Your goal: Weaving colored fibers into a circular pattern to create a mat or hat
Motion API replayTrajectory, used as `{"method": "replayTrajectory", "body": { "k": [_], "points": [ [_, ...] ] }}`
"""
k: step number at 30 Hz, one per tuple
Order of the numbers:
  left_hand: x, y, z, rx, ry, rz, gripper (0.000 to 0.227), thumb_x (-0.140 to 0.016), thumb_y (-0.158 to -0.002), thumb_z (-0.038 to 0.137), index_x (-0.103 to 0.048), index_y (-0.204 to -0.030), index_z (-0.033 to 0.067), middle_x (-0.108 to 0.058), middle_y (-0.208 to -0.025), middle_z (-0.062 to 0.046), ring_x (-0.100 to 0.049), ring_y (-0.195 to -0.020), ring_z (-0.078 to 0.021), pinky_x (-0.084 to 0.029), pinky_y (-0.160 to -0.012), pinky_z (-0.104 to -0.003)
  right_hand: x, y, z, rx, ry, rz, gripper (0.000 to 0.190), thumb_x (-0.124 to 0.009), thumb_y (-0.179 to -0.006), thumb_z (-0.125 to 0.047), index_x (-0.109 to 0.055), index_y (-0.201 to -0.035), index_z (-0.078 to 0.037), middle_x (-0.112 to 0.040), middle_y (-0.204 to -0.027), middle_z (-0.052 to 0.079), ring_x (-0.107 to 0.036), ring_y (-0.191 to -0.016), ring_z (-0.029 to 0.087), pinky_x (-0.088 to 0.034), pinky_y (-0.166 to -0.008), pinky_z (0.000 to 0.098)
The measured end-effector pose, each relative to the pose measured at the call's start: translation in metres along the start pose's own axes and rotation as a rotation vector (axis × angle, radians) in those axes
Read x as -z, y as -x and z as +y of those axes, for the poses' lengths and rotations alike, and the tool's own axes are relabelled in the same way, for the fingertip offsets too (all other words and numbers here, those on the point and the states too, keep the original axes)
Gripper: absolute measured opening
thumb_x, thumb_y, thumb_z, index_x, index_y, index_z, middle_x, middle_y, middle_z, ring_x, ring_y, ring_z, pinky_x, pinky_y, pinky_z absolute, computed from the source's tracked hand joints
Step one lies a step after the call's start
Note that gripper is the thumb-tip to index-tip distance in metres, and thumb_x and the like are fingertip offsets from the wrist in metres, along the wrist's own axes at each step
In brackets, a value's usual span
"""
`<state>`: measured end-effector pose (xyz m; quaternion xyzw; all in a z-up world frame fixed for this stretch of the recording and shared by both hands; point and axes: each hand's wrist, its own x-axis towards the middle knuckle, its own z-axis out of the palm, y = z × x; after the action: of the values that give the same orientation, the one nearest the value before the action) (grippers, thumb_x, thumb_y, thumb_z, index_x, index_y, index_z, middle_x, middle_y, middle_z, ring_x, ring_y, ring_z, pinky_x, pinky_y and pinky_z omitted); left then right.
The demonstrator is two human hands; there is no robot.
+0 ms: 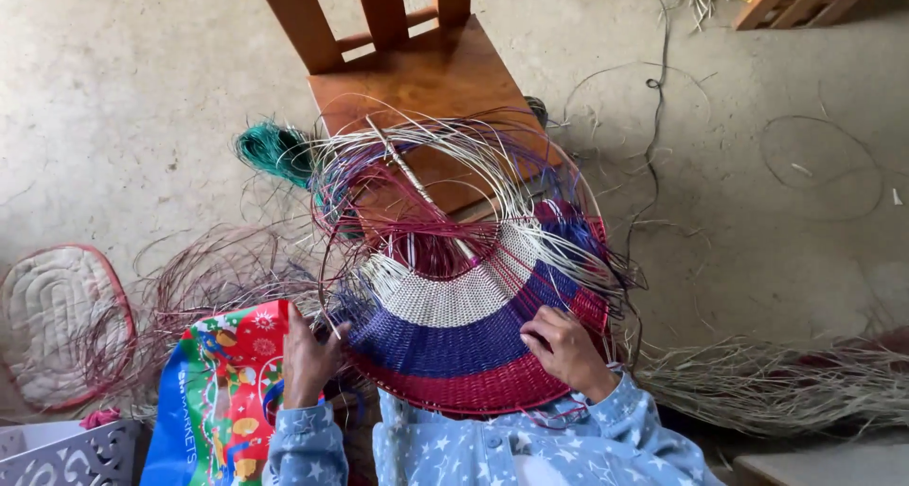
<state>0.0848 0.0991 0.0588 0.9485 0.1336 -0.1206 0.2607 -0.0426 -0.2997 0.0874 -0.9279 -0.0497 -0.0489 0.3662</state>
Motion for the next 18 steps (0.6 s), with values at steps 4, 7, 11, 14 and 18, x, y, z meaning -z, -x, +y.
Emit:
{"method": "replayTrajectory", "body": {
  "k": [4, 7, 11, 14, 18],
  "points": [
    [-0.004, 0.005, 0.044, -0.271, 0.005, 0.272, 0.09, -0.074, -0.086, 0.045, -0.038, -0.153, -0.0042, -0.053, -0.141, -0.027, -0.051, -0.124, -0.0425, -0.044, -0.104, -0.051, 0.007, 0.002, -0.004, -0.018, -0.018, -0.004, 0.009, -0.073, -0.084, -0.009, -0.073, -0.092, -0.008, -0.067, -0.086, 0.001, -0.063, -0.071, 0.018, -0.055, -0.071, 0.0334],
    [-0.026, -0.004, 0.079, -0.461, 0.068, 0.354, 0.062, -0.08, -0.085, 0.027, -0.057, -0.14, 0.0082, -0.05, -0.141, -0.025, -0.046, -0.126, -0.0431, -0.047, -0.096, -0.053, 0.009, 0.005, -0.006, -0.001, 0.024, -0.004, 0.01, -0.075, -0.082, -0.012, -0.073, -0.091, -0.009, -0.069, -0.085, 0.0, -0.062, -0.076, 0.017, -0.053, -0.08, 0.0337],
    [-0.041, -0.013, 0.14, -0.664, 0.104, 0.226, 0.059, -0.081, -0.083, 0.024, -0.061, -0.136, 0.0078, -0.053, -0.14, -0.023, -0.054, -0.122, -0.0366, -0.051, -0.098, -0.05, 0.005, 0.011, -0.003, 0.019, 0.028, 0.017, 0.013, -0.075, -0.082, -0.014, -0.072, -0.094, -0.01, -0.068, -0.089, 0.0, -0.063, -0.078, 0.018, -0.052, -0.083, 0.0351],
    [-0.057, -0.026, 0.185, -0.806, 0.191, 0.086, 0.049, -0.077, -0.086, 0.025, -0.065, -0.129, 0.0066, -0.058, -0.136, -0.019, -0.055, -0.122, -0.0332, -0.052, -0.101, -0.047, -0.008, 0.024, 0.012, -0.043, 0.099, -0.046, 0.031, -0.082, -0.076, -0.028, -0.072, -0.103, -0.015, -0.068, -0.096, -0.001, -0.064, -0.088, 0.019, -0.051, -0.09, 0.0397],
    [-0.114, -0.069, 0.224, -0.993, 0.205, 0.096, 0.029, -0.078, -0.086, 0.016, -0.075, -0.113, 0.005, -0.074, -0.107, -0.012, -0.067, -0.091, -0.0232, -0.057, -0.088, -0.037, -0.019, 0.029, 0.017, -0.068, 0.309, -0.133, 0.05, -0.089, -0.07, -0.032, -0.067, -0.113, -0.019, -0.064, -0.105, -0.001, -0.062, -0.098, 0.023, -0.046, -0.095, 0.0451]
  ]
}}
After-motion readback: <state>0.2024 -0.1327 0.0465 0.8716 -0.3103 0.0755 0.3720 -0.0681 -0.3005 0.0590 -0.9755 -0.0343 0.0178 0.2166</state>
